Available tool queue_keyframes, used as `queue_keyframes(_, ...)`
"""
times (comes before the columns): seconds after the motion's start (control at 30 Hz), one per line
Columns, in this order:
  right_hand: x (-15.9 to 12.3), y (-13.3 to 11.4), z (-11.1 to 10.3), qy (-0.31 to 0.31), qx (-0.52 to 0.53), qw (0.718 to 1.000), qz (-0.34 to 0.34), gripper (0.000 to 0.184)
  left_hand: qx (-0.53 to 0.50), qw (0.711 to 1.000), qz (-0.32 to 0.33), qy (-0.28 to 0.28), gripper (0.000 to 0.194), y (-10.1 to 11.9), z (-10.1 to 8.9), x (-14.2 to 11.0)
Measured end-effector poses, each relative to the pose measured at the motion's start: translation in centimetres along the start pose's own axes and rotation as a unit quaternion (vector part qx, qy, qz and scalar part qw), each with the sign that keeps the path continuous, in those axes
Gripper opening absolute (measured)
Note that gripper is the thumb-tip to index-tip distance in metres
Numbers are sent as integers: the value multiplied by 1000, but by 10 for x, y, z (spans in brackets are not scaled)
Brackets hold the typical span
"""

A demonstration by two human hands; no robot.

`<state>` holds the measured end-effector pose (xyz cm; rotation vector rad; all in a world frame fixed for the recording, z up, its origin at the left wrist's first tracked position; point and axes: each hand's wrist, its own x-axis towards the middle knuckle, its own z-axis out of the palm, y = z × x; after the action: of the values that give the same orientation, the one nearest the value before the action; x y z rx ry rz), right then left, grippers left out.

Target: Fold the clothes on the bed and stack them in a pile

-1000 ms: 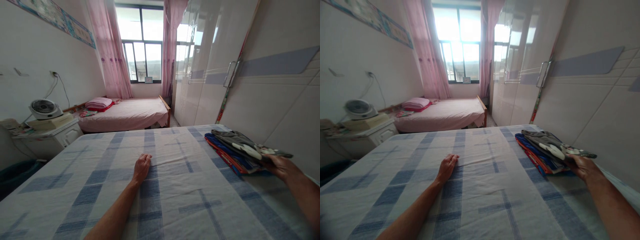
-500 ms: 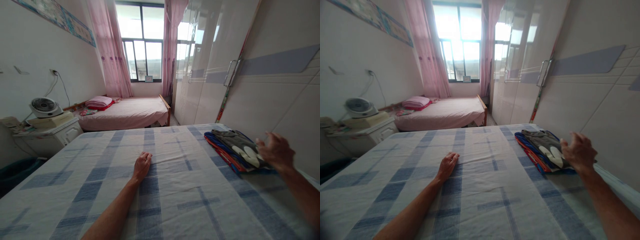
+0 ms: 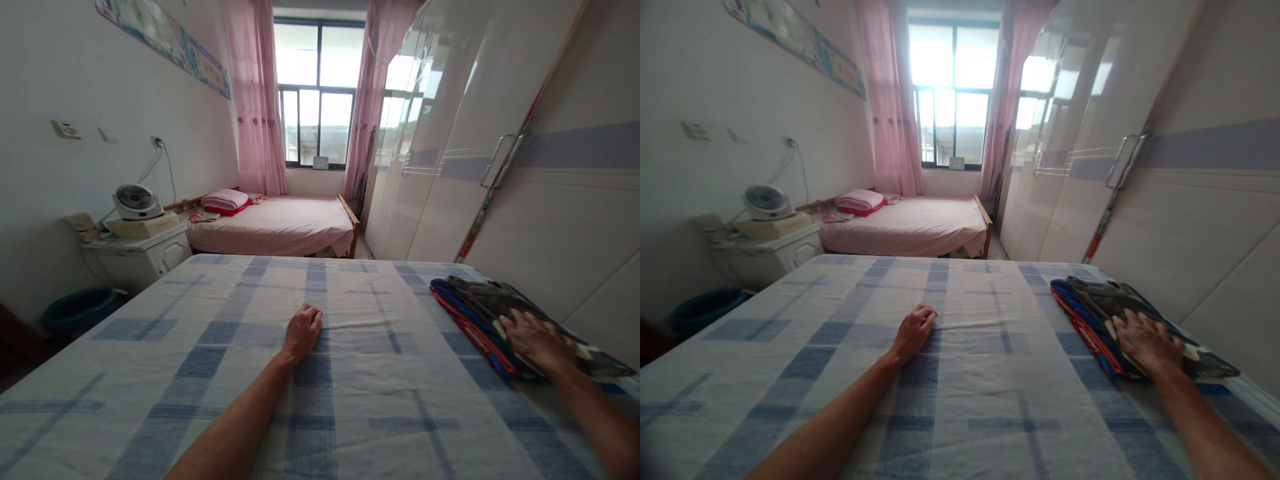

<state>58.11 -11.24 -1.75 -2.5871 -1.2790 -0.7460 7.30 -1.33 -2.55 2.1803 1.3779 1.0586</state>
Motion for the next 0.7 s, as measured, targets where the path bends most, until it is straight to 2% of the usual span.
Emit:
queue_keyframes(0.07, -12, -26, -17, 1, 14, 1000, 7, 57, 3, 1000, -2, -1, 24, -1, 0, 0)
queue_keyframes(0.1, -19, -42, -24, 30, 20, 999, -17, 55, 4, 1000, -3, -2, 24, -1, 1, 0)
queue_keyframes(0.17, -35, -79, -32, 94, 36, 989, -109, 53, 3, 1000, -6, -2, 24, -1, 1, 0)
queue_keyframes(0.2, -42, -96, -32, 104, 51, 981, -155, 50, 3, 1000, -6, -2, 23, -1, 0, 0)
queue_keyframes(0.27, -54, -125, -26, 73, 83, 969, -221, 46, 4, 1000, -6, -2, 22, 0, 0, -1)
queue_keyframes(0.33, -61, -142, -17, 16, 111, 966, -234, 47, 6, 1000, -3, -2, 21, 1, -1, -1)
queue_keyframes(0.47, -60, -146, -5, -51, 136, 968, -204, 52, 17, 1000, 13, -5, 20, 3, -1, -3)
queue_keyframes(0.7, -63, -135, -11, -47, 183, 954, -232, 51, 27, 999, 17, -15, 19, 3, -2, -3)
